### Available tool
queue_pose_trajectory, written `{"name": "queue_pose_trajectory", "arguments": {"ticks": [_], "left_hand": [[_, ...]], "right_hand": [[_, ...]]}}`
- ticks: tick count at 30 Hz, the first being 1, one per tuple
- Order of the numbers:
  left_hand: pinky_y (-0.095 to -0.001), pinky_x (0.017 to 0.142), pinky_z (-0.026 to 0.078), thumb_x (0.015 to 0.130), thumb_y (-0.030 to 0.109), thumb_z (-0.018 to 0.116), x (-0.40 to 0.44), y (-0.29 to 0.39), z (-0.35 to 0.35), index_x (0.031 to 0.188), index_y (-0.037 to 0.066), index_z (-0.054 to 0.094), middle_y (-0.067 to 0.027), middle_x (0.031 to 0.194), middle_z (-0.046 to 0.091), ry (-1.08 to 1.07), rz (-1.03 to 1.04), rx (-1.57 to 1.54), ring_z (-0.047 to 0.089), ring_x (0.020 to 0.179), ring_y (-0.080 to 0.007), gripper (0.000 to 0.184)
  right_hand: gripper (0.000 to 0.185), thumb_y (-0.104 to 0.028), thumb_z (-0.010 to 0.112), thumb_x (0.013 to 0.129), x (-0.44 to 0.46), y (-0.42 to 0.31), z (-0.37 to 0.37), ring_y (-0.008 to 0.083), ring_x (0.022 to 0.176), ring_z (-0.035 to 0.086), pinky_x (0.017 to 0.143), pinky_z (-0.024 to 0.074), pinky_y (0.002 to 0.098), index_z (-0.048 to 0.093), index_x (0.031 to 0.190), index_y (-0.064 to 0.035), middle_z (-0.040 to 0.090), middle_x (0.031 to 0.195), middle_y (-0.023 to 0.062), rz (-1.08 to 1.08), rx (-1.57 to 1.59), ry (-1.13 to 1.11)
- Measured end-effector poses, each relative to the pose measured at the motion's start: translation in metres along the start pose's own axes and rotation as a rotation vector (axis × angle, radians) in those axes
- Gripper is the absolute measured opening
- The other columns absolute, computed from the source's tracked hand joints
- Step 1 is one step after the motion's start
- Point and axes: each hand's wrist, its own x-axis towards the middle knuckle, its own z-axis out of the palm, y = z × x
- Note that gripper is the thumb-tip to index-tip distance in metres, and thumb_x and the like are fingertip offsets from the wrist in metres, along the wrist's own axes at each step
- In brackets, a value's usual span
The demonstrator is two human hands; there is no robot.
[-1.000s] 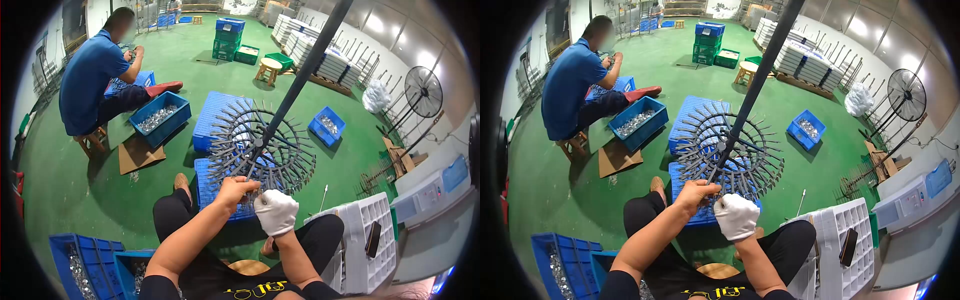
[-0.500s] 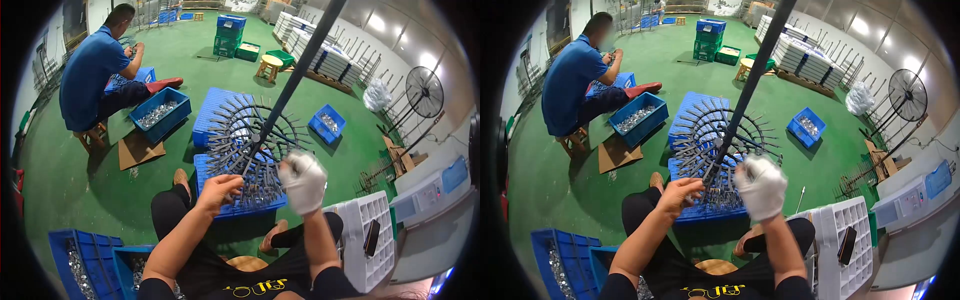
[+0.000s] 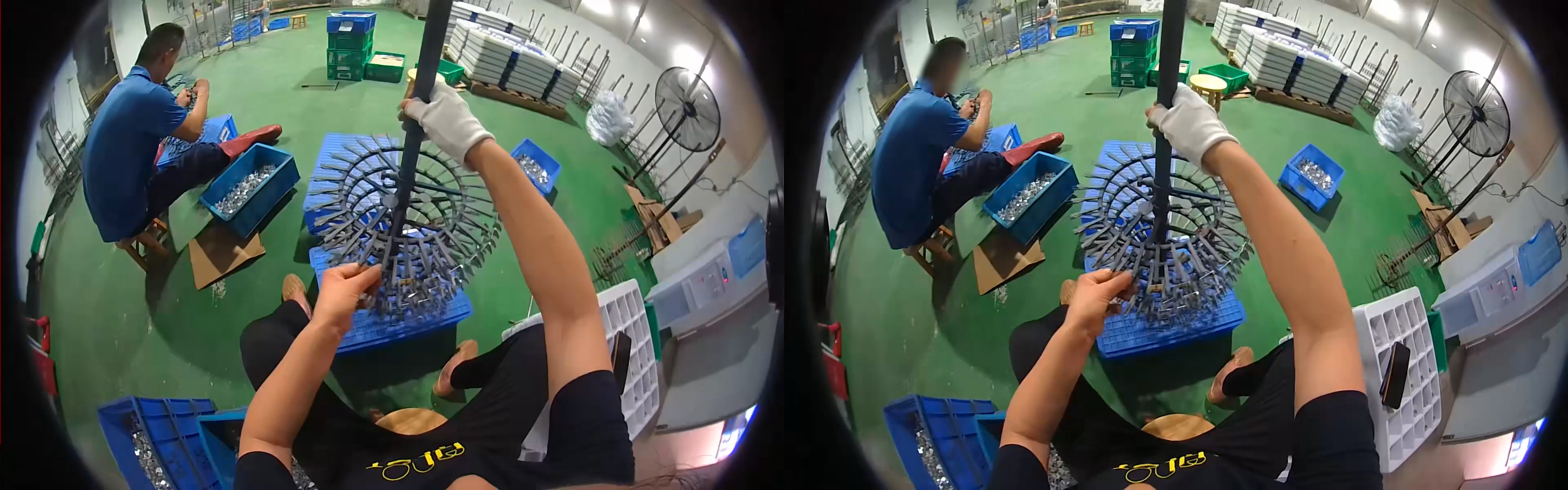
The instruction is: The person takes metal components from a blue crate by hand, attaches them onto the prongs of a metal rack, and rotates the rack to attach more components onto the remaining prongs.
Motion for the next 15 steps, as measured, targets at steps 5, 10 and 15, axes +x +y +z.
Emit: {"name": "queue_pose_trajectory", "arguments": {"ticks": [5, 10, 15], "left_hand": [[-0.0246, 0.056, 0.041, 0.088, 0.027, 0.064, 0.002, -0.017, 0.036, 0.087, 0.008, 0.067, 0.0002, 0.079, 0.066, -0.055, 0.024, -0.035, 0.058, 0.069, -0.0086, 0.019], [-0.0268, 0.055, 0.044, 0.09, 0.031, 0.059, -0.034, -0.062, 0.061, 0.094, 0.005, 0.066, -0.0037, 0.084, 0.065, -0.259, -0.171, -0.288, 0.06, 0.072, -0.0129, 0.027], [-0.0339, 0.068, 0.056, 0.096, 0.044, 0.047, -0.035, -0.14, 0.062, 0.115, 0.003, 0.058, -0.0111, 0.107, 0.065, -0.516, -0.546, -0.903, 0.064, 0.099, -0.0235, 0.047]], "right_hand": [[0.017, -0.013, 0.058, 0.092, 0.008, 0.009, -0.014, 0.0185, 0.089, 0.065, 0.079, 0.0541, 0.0338, 0.05, 0.103, -0.0042, 0.063, 0.095, 0.0076, -0.006, 0.211, -0.228], [0.017, -0.014, 0.057, 0.093, -0.002, 0.018, -0.039, 0.0192, 0.092, 0.065, 0.081, 0.0538, 0.0344, 0.051, 0.105, -0.0035, 0.065, 0.094, 0.0082, -0.018, 0.28, -0.321], [0.016, -0.017, 0.057, 0.092, -0.009, 0.043, -0.038, 0.0149, 0.084, 0.062, 0.075, 0.049, 0.0289, 0.054, 0.101, -0.0043, 0.065, 0.09, 0.0069, -0.028, 0.375, -0.104]]}}
